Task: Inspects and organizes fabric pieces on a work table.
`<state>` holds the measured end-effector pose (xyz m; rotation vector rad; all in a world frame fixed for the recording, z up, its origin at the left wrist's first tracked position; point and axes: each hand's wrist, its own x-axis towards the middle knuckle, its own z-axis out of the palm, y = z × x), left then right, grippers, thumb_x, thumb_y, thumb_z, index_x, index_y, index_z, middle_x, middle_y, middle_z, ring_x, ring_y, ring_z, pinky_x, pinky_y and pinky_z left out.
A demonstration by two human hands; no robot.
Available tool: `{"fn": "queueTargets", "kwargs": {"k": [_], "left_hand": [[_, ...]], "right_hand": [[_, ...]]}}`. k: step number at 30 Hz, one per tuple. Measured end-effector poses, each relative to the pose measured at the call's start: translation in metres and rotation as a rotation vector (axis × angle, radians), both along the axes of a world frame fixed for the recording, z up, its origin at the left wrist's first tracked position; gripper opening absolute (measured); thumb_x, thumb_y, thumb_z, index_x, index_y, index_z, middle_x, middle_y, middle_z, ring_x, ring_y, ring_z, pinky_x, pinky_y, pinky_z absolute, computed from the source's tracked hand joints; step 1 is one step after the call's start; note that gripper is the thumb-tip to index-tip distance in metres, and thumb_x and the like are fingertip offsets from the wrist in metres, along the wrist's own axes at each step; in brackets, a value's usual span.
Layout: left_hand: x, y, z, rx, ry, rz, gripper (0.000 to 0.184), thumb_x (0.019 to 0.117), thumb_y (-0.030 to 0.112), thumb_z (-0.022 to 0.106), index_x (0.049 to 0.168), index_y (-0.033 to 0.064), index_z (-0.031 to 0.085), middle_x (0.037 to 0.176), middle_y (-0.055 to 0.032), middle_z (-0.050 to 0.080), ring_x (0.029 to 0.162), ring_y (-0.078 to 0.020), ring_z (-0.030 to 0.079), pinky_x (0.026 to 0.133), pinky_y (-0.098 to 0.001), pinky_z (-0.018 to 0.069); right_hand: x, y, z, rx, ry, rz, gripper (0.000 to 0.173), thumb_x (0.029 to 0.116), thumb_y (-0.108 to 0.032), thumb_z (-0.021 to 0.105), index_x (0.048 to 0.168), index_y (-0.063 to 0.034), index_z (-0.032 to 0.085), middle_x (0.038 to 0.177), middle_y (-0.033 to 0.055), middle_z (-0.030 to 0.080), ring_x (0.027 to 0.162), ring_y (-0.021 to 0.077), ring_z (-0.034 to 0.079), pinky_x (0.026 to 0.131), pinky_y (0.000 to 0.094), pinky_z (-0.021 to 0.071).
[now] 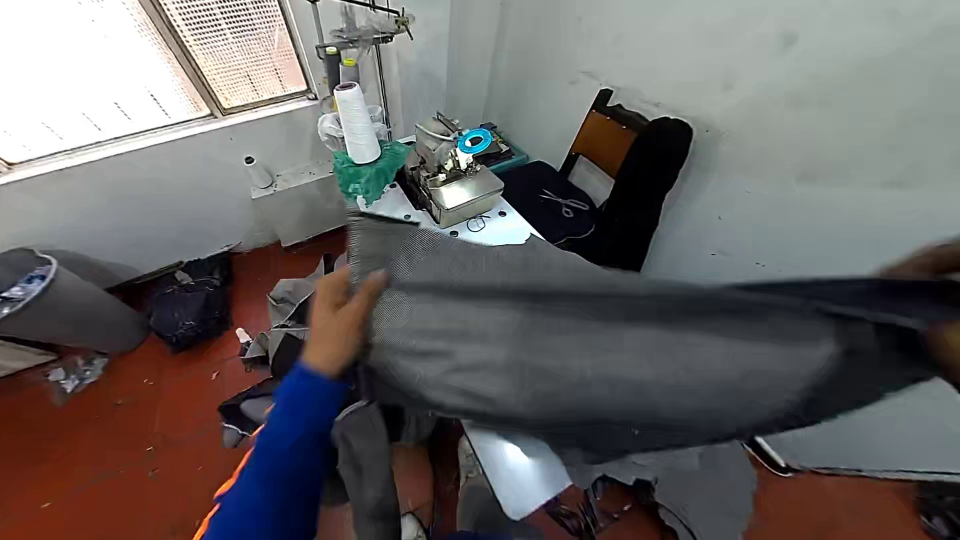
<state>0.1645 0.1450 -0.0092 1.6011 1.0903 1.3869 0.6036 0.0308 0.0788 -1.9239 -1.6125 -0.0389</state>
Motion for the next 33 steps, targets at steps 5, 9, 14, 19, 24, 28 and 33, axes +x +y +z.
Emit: {"fn": "queueTargets", "kwargs": {"k": [5, 9, 14, 19, 24, 28, 33], "left_hand": [[0.099, 0.114, -0.134, -0.478, 0.370, 0.151, 0.038, 0.1077, 0.027, 0.054, 0.118, -0.0077, 0.068, 0.109, -0.0302, 0.070, 0.108, -0.0435, 0.068, 0.100, -0.0633, 0.0483], [0.080, 0.122, -0.183, -0.483, 0.286, 0.226, 0.032, 0.1071, 0.017, 0.054, 0.129, -0.0048, 0.061, 0.120, -0.0271, 0.066, 0.111, -0.0382, 0.065, 0.100, -0.0556, 0.0493], [-0.007, 0.029, -0.272, -0.917, 0.771, -0.322, 0.050, 0.0969, -0.002, 0.057, 0.147, -0.0024, 0.050, 0.143, -0.0258, 0.057, 0.134, -0.0376, 0.055, 0.115, -0.0546, 0.0414], [-0.017, -0.038, -0.320, -1.068, 0.875, -0.158, 0.040, 0.0994, 0.026, 0.064, 0.131, 0.0016, 0.066, 0.130, -0.0242, 0.066, 0.127, -0.0404, 0.060, 0.110, -0.0599, 0.0436], [-0.057, -0.044, -0.266, -0.967, 0.821, -0.239, 0.043, 0.1080, 0.020, 0.049, 0.147, 0.0017, 0.052, 0.141, -0.0260, 0.059, 0.134, -0.0408, 0.055, 0.115, -0.0584, 0.0389], [-0.074, -0.070, -0.202, -0.856, 0.971, -0.314, 0.040, 0.1092, 0.019, 0.046, 0.146, 0.0043, 0.052, 0.135, -0.0270, 0.062, 0.129, -0.0435, 0.058, 0.109, -0.0614, 0.0429], [-0.071, -0.082, -0.138, -0.667, 1.053, -0.364, 0.038, 0.1066, 0.030, 0.054, 0.130, 0.0008, 0.065, 0.124, -0.0264, 0.067, 0.121, -0.0429, 0.063, 0.106, -0.0620, 0.0452]], "right_hand": [[0.033, 0.137, -0.124, -0.329, -0.070, -0.183, 0.065, 0.0870, -0.011, 0.081, 0.144, -0.0006, 0.052, 0.133, 0.0443, 0.050, 0.102, 0.0682, 0.058, 0.077, 0.0827, 0.0451], [-0.047, 0.136, -0.218, -0.640, -0.017, 0.050, 0.073, 0.0961, -0.043, 0.071, 0.155, -0.0089, 0.043, 0.137, 0.0355, 0.054, 0.094, 0.0556, 0.067, 0.077, 0.0717, 0.0530], [-0.075, 0.135, -0.287, -0.959, -0.100, 0.145, 0.064, 0.1053, -0.046, 0.047, 0.162, -0.0189, 0.033, 0.152, 0.0303, 0.042, 0.095, 0.0479, 0.069, 0.082, 0.0655, 0.0552], [-0.118, 0.131, -0.200, -0.820, -0.027, 0.478, 0.031, 0.1078, -0.017, 0.050, 0.130, -0.0033, 0.067, 0.119, 0.0250, 0.062, 0.100, 0.0403, 0.067, 0.089, 0.0573, 0.0544], [-0.227, 0.108, -0.193, -0.912, -0.095, 0.765, 0.033, 0.1028, -0.021, 0.058, 0.129, -0.0019, 0.063, 0.117, 0.0251, 0.068, 0.110, 0.0429, 0.066, 0.096, 0.0601, 0.0509], [-0.297, 0.101, -0.243, -0.995, -0.257, 0.714, 0.044, 0.1014, -0.020, 0.060, 0.140, -0.0015, 0.053, 0.120, 0.0283, 0.067, 0.113, 0.0481, 0.065, 0.093, 0.0645, 0.0511], [-0.313, 0.099, -0.258, -0.927, -0.186, 0.643, 0.039, 0.1109, -0.029, 0.039, 0.135, -0.0059, 0.060, 0.114, 0.0256, 0.070, 0.110, 0.0447, 0.068, 0.093, 0.0626, 0.0522]]}}
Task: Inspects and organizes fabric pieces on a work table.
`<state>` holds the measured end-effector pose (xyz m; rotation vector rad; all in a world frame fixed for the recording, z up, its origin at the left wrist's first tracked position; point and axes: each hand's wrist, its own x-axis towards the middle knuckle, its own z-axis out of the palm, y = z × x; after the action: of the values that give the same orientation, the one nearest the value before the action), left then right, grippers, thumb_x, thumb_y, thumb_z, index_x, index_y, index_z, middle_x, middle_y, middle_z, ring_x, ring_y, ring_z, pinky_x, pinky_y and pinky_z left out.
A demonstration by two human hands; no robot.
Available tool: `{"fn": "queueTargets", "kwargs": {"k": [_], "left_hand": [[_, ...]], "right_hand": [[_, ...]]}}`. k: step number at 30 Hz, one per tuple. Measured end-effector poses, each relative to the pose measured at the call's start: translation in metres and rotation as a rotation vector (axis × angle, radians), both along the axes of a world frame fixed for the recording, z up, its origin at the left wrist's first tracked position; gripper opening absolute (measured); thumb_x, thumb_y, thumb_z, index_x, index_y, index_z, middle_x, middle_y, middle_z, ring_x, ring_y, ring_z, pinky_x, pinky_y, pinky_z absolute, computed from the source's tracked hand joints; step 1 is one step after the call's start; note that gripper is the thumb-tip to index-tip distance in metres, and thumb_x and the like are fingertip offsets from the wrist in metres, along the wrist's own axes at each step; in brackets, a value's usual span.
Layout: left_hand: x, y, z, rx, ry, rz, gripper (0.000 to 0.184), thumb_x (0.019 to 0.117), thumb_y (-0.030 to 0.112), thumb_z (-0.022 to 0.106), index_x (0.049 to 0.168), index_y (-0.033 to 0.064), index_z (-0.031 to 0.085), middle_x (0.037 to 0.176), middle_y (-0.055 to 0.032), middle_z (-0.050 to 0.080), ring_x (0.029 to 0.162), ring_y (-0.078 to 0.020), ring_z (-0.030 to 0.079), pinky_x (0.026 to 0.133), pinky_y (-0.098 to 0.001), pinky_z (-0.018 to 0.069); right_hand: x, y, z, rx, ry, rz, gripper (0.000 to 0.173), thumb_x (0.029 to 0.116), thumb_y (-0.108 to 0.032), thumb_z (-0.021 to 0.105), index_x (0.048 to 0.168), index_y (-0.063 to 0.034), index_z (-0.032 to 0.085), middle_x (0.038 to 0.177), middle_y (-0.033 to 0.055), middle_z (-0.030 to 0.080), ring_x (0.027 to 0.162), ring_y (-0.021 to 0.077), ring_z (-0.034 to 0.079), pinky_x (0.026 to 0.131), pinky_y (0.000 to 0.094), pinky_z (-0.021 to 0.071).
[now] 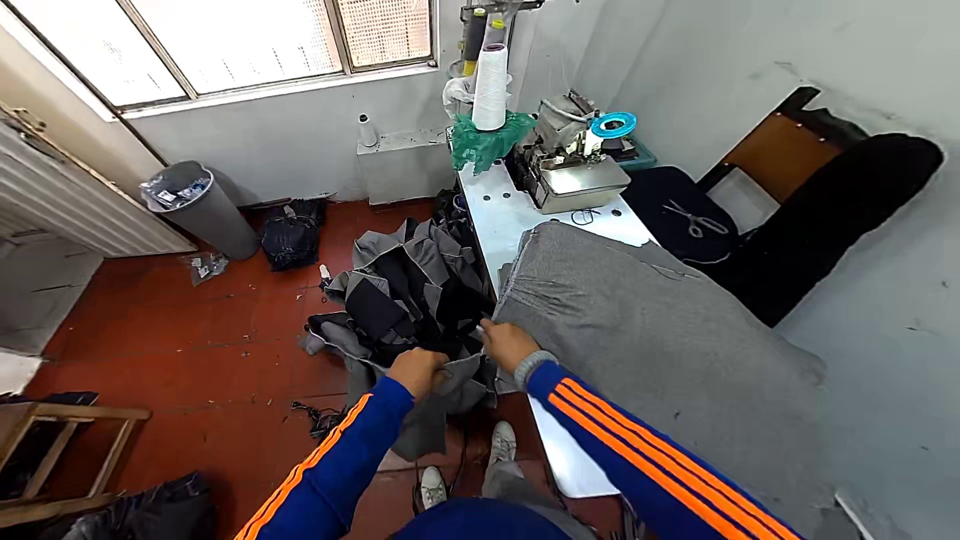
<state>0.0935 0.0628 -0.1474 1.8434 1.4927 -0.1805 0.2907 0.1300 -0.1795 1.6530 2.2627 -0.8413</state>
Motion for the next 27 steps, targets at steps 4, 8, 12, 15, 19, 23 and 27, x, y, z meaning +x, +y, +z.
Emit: {"fn": "queueTargets", "kwargs": {"k": [4, 8, 12, 15, 19, 23, 27], "left_hand": [[-0.028, -0.028, 0.073, 0.240, -0.263, -0.026, 0.029, 0.1015, 0.023, 0.065, 0.111, -0.0023, 0.074, 0.100, -0.0209, 0.075, 0.098, -0.0340, 0.072, 0.094, -0.0550, 0.0536], [-0.046, -0.053, 0.178, 0.622, -0.748, -0.221, 0.012, 0.0941, 0.013, 0.069, 0.091, 0.0051, 0.076, 0.082, 0.0037, 0.073, 0.076, 0.0017, 0.067, 0.072, -0.0189, 0.0579], [-0.075, -0.065, 0.243, 0.962, -0.878, -0.094, 0.006, 0.0972, 0.031, 0.069, 0.097, 0.0284, 0.075, 0.088, 0.0212, 0.071, 0.077, 0.0103, 0.064, 0.070, -0.0101, 0.0551], [-0.103, -0.066, 0.239, 1.107, -0.917, 0.166, 0.010, 0.0989, 0.032, 0.067, 0.107, 0.0312, 0.074, 0.096, 0.0212, 0.073, 0.085, 0.0076, 0.068, 0.078, -0.0122, 0.0571], [-0.067, -0.061, 0.226, 1.041, -0.987, 0.148, 0.011, 0.0958, 0.035, 0.071, 0.104, 0.0304, 0.076, 0.092, 0.0202, 0.074, 0.081, 0.0076, 0.068, 0.074, -0.0114, 0.0570], [0.005, -0.033, 0.255, 0.746, -1.052, -0.436, 0.017, 0.1004, 0.035, 0.065, 0.094, 0.0209, 0.072, 0.085, 0.0163, 0.070, 0.080, 0.0084, 0.064, 0.072, -0.0096, 0.0531], [0.007, -0.021, 0.278, 0.768, -1.048, -0.606, 0.022, 0.1040, 0.026, 0.056, 0.085, 0.0172, 0.062, 0.077, 0.0090, 0.060, 0.075, 0.0034, 0.058, 0.069, -0.0128, 0.0479]], "right_hand": [[0.036, -0.017, 0.060, -0.115, 0.510, 0.009, 0.028, 0.1081, -0.022, 0.053, 0.124, -0.0002, 0.063, 0.092, 0.0155, 0.066, 0.076, 0.0254, 0.061, 0.072, 0.0440, 0.0513], [0.033, -0.063, 0.069, -0.317, 0.719, 0.169, 0.077, 0.0740, -0.009, 0.087, 0.142, -0.0003, 0.054, 0.123, 0.0201, 0.067, 0.106, 0.0291, 0.066, 0.093, 0.0504, 0.0540], [0.011, -0.114, 0.014, -0.253, 0.637, 0.075, 0.046, 0.0784, -0.014, 0.086, 0.116, 0.0058, 0.068, 0.105, 0.0258, 0.069, 0.099, 0.0394, 0.067, 0.092, 0.0605, 0.0509], [0.056, -0.142, 0.026, -0.094, 0.911, -0.168, 0.016, 0.0837, -0.008, 0.072, 0.096, 0.0025, 0.070, 0.085, 0.0123, 0.069, 0.078, 0.0230, 0.066, 0.074, 0.0459, 0.0553], [0.147, -0.146, 0.073, -0.050, 1.081, -0.270, 0.045, 0.0785, -0.021, 0.080, 0.121, -0.0146, 0.064, 0.116, -0.0043, 0.068, 0.064, -0.0021, 0.051, 0.054, 0.0211, 0.0427], [0.113, -0.122, 0.083, 0.013, 0.985, -0.186, 0.116, 0.0585, -0.030, 0.097, 0.155, -0.0042, 0.039, 0.144, 0.0153, 0.059, 0.124, 0.0250, 0.062, 0.099, 0.0479, 0.0544], [0.059, -0.091, 0.055, -0.054, 0.948, -0.089, 0.070, 0.0722, -0.014, 0.091, 0.134, 0.0008, 0.062, 0.125, 0.0210, 0.068, 0.117, 0.0320, 0.065, 0.105, 0.0532, 0.0503]]}}
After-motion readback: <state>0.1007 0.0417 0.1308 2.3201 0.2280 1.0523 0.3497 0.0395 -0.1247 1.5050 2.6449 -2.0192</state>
